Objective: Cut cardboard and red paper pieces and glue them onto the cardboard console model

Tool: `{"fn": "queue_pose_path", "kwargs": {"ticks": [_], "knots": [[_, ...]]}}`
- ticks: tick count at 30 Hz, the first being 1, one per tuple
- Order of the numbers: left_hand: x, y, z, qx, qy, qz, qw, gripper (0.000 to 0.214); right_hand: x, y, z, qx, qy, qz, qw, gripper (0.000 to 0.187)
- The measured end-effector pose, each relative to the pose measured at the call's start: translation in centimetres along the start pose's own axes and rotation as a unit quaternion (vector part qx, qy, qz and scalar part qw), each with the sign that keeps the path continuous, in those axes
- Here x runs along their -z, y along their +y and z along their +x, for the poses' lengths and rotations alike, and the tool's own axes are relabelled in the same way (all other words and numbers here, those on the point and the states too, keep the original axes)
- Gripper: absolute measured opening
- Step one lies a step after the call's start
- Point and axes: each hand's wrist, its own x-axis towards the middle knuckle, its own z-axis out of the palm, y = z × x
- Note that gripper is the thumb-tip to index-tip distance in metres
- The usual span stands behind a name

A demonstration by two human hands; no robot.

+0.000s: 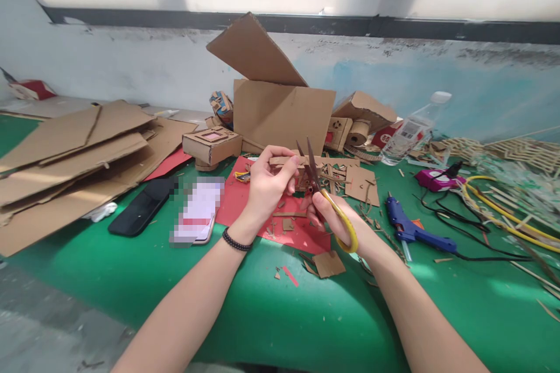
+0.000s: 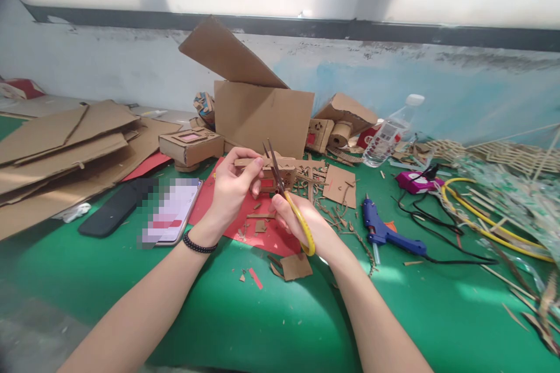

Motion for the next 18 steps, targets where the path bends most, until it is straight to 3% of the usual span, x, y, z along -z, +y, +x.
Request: {"fn": "queue_pose_path", "kwargs": {"ticks": [6, 12, 18], "knots": [[0.06, -0.04, 0.0, 0.001, 0.001, 0.011, 1.0, 0.027, 0.04, -0.56, 0.02, -0.006, 0.018, -0.004, 1.0, 0.069], [0.23, -0.07, 0.22, 0.0, 0.023, -0.009, 1.0, 0.028, -0.04, 0.0, -0.06, -0.003, -0.002, 0.003, 1.0, 0.064], [0.53, -0.26, 0.82, 0.023, 0.079, -0.089, 0.993, 0.04, -0.03, -0.64, 0.0, -0.062, 0.054, 0.048, 0.995, 0.051]]}}
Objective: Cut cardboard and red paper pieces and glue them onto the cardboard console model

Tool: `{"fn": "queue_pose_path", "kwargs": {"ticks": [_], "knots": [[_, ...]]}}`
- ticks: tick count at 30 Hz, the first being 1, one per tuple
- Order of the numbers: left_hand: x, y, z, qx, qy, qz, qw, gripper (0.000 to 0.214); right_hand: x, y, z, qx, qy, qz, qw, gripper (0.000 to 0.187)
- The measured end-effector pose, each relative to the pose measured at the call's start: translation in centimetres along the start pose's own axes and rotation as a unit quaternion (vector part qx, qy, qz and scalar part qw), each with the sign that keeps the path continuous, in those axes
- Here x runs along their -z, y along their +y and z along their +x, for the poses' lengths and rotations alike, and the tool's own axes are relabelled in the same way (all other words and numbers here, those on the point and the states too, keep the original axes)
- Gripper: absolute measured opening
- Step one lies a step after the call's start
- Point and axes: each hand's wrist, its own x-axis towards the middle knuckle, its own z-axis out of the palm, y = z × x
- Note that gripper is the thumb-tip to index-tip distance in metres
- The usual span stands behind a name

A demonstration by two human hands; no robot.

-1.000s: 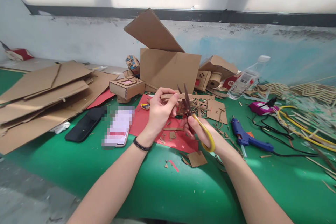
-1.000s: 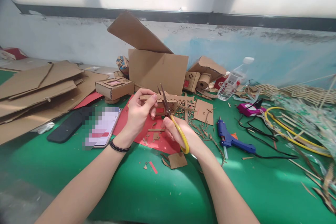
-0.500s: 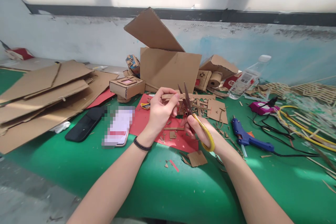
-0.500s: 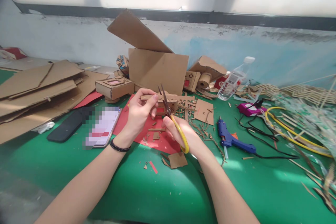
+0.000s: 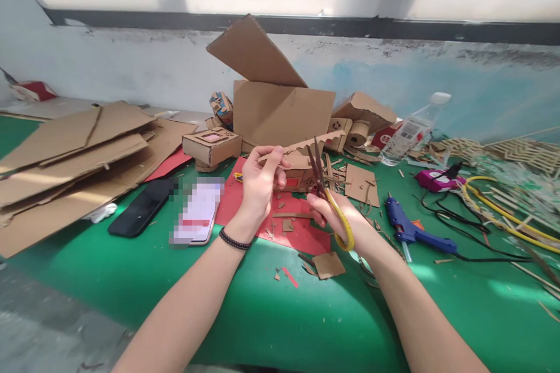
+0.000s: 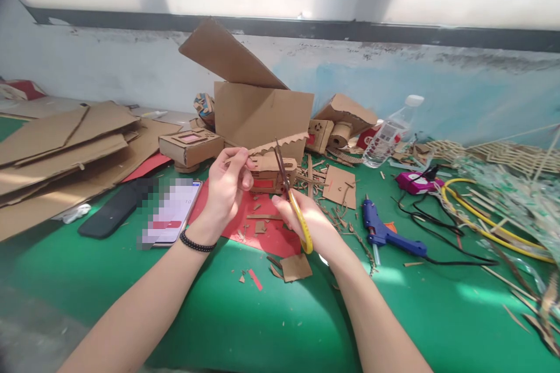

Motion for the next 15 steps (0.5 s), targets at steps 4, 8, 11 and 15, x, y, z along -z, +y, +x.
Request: {"fn": "queue_pose_path", "kwargs": {"ticks": [4, 8, 11, 15], "knots": [[0.3, 0.0, 0.2, -0.048, 0.035, 0.021, 0.998, 0.042, 0.0, 0.6, 0.5, -0.041, 0.032, 0.021, 0.998, 0.042], [0.6, 0.2, 0.1, -0.118, 0.064, 0.072, 0.988, 0.041, 0.4, 1.2, 1.2, -0.049, 0.118, 0.103, 0.986, 0.044], [0.7, 0.5, -0.2, -0.122, 0.051, 0.125, 0.983, 0.041, 1.1, 1.2, 1.5, 0.018, 0.251, 0.175, 0.952, 0.046], [0.3, 0.6, -0.7, -0.041, -0.044, 0.173, 0.983, 0.041, 2.0, 1.1, 1.4, 0.104, 0.347, 0.182, 0.914, 0.04]]}}
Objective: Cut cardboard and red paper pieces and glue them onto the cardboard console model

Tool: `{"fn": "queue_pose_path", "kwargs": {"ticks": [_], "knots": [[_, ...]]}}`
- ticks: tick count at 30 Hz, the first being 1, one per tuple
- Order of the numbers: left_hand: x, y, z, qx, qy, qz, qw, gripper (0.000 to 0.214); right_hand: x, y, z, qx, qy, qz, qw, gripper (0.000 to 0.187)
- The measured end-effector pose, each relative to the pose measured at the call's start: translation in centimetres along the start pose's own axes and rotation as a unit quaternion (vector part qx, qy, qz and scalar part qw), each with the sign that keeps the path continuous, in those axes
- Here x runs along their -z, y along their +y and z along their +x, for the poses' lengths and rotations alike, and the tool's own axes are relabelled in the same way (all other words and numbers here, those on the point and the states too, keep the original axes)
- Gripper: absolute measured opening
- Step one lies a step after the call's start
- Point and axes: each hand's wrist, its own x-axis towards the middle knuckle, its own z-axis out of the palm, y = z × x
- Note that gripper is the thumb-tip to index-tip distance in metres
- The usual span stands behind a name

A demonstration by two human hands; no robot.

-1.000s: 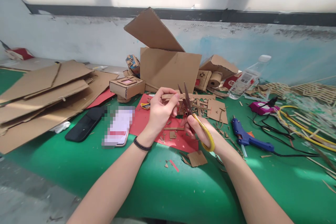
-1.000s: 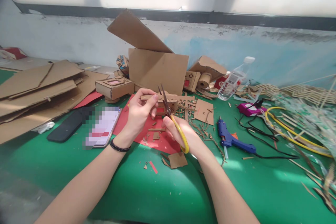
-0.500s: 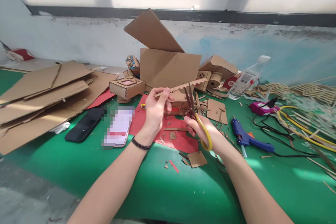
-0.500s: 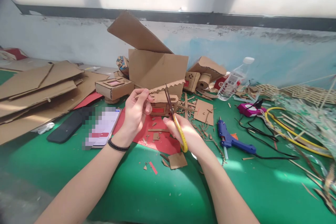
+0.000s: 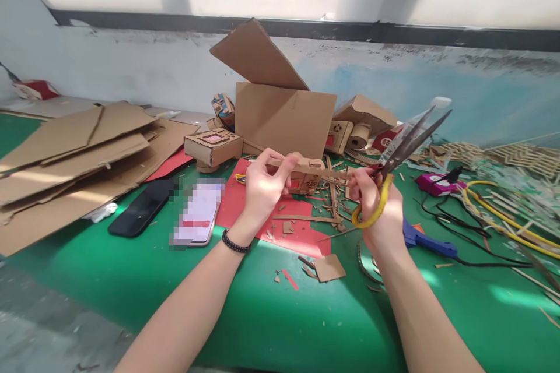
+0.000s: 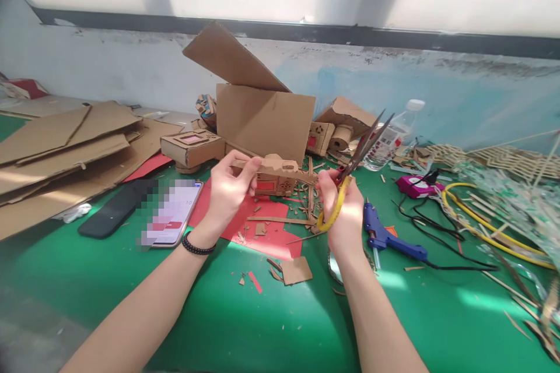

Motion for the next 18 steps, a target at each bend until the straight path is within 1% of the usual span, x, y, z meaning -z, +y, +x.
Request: {"fn": "queue_pose_path", "kwargs": {"ticks": [1, 3, 6, 10, 12, 15, 18], "knots": [[-0.16, 0.02, -0.07, 0.017, -0.021, -0.002, 1.0, 0.041, 0.1, -0.08, -0.02, 0.013, -0.005, -0.014, 1.0, 0.037], [-0.43, 0.05, -0.15, 0.036, -0.045, -0.011, 0.998, 0.041, 0.18, -0.17, -0.22, 0.025, -0.036, -0.055, 0.998, 0.033], [-0.58, 0.23, -0.15, 0.043, -0.057, -0.023, 0.997, 0.041, 0.06, -0.19, -0.61, 0.021, -0.079, -0.098, 0.992, 0.033], [-0.48, 0.61, -0.07, 0.063, -0.063, -0.033, 0.995, 0.043, 0.01, -0.23, -0.65, 0.009, -0.059, -0.103, 0.993, 0.04], [-0.44, 0.62, -0.01, 0.072, -0.068, -0.04, 0.994, 0.044, 0.04, -0.34, -0.51, 0.004, -0.052, -0.096, 0.994, 0.041], [-0.5, 0.31, 0.09, 0.074, -0.068, -0.065, 0.993, 0.045, -0.07, -0.59, -0.48, -0.002, -0.07, -0.077, 0.995, 0.038], [-0.72, -0.01, 0.06, 0.088, -0.064, -0.125, 0.986, 0.047, -0.37, -0.77, -0.86, 0.001, -0.08, -0.063, 0.995, 0.037]]}}
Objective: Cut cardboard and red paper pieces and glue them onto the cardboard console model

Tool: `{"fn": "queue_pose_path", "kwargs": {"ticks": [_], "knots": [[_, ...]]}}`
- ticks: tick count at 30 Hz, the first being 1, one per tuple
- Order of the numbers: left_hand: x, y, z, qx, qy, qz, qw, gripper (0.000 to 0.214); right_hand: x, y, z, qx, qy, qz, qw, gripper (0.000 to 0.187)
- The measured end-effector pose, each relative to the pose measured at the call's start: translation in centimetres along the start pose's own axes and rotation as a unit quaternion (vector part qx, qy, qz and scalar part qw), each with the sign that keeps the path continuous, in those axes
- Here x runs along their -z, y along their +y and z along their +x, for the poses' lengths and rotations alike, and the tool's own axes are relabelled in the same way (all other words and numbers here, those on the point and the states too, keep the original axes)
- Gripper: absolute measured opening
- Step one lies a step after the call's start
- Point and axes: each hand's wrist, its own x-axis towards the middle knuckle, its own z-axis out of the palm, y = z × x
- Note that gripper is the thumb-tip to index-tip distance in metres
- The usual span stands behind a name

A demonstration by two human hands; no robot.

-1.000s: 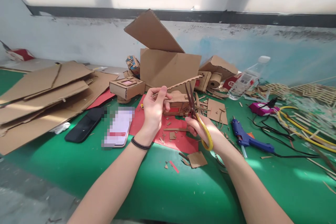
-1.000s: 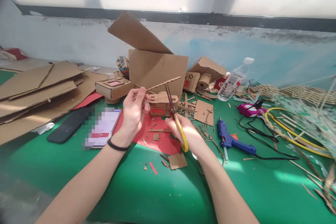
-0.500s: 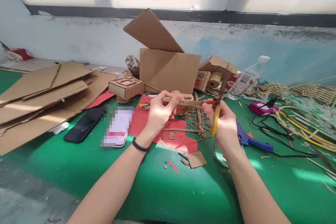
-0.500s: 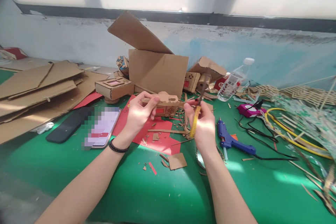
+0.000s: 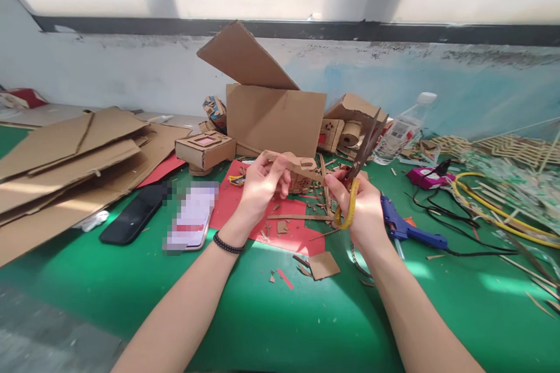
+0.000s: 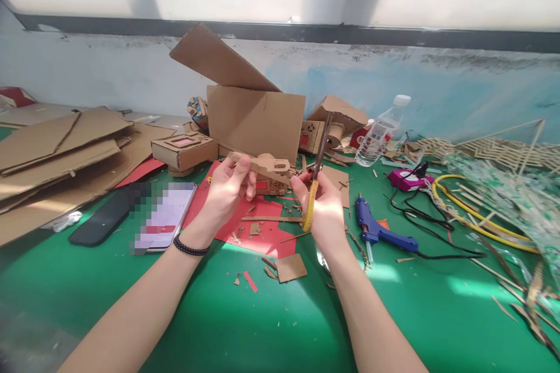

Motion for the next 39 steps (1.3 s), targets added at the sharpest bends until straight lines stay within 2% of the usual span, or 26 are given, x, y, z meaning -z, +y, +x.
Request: {"fn": "queue_pose_path", "kwargs": {"ticks": [4, 7, 15, 24, 28, 31, 33, 35, 39], "knots": [[-0.4, -0.2, -0.4, 0.054, -0.05, -0.01, 0.997, 0.042, -0.4, -0.1, -0.7, 0.005, 0.016, 0.01, 1.0, 0.033], [-0.6, -0.2, -0.6, 0.066, -0.065, 0.008, 0.996, 0.031, -0.5, -0.3, -1.0, 0.007, 0.014, 0.002, 1.0, 0.03], [-0.5, -0.9, -0.4, 0.054, -0.035, -0.044, 0.997, 0.027, -1.0, -0.4, -1.5, 0.029, 0.007, -0.052, 0.998, 0.027], [-0.4, -0.5, -0.4, 0.029, -0.022, 0.04, 0.999, 0.032, -0.4, -0.2, -1.0, 0.034, 0.043, -0.035, 0.998, 0.03], [0.0, -0.3, -0.3, -0.032, 0.002, 0.089, 0.995, 0.024, -0.1, -0.4, -0.7, 0.033, 0.046, -0.051, 0.997, 0.035], [0.5, -0.1, -0.2, -0.114, 0.015, 0.122, 0.986, 0.018, 0.1, -0.2, -0.7, 0.023, 0.015, -0.064, 0.998, 0.039], [0.7, 0.2, -0.3, -0.147, 0.016, 0.135, 0.98, 0.018, 0.2, 0.1, -0.7, 0.025, -0.027, -0.072, 0.997, 0.043], [0.8, 0.3, -0.5, -0.148, 0.009, 0.142, 0.979, 0.019, 0.0, 0.4, -0.8, 0.021, -0.086, -0.075, 0.993, 0.047], [0.5, 0.2, -0.9, -0.103, -0.032, 0.125, 0.986, 0.026, -0.5, 0.6, -1.2, 0.007, -0.18, -0.12, 0.976, 0.049]]}}
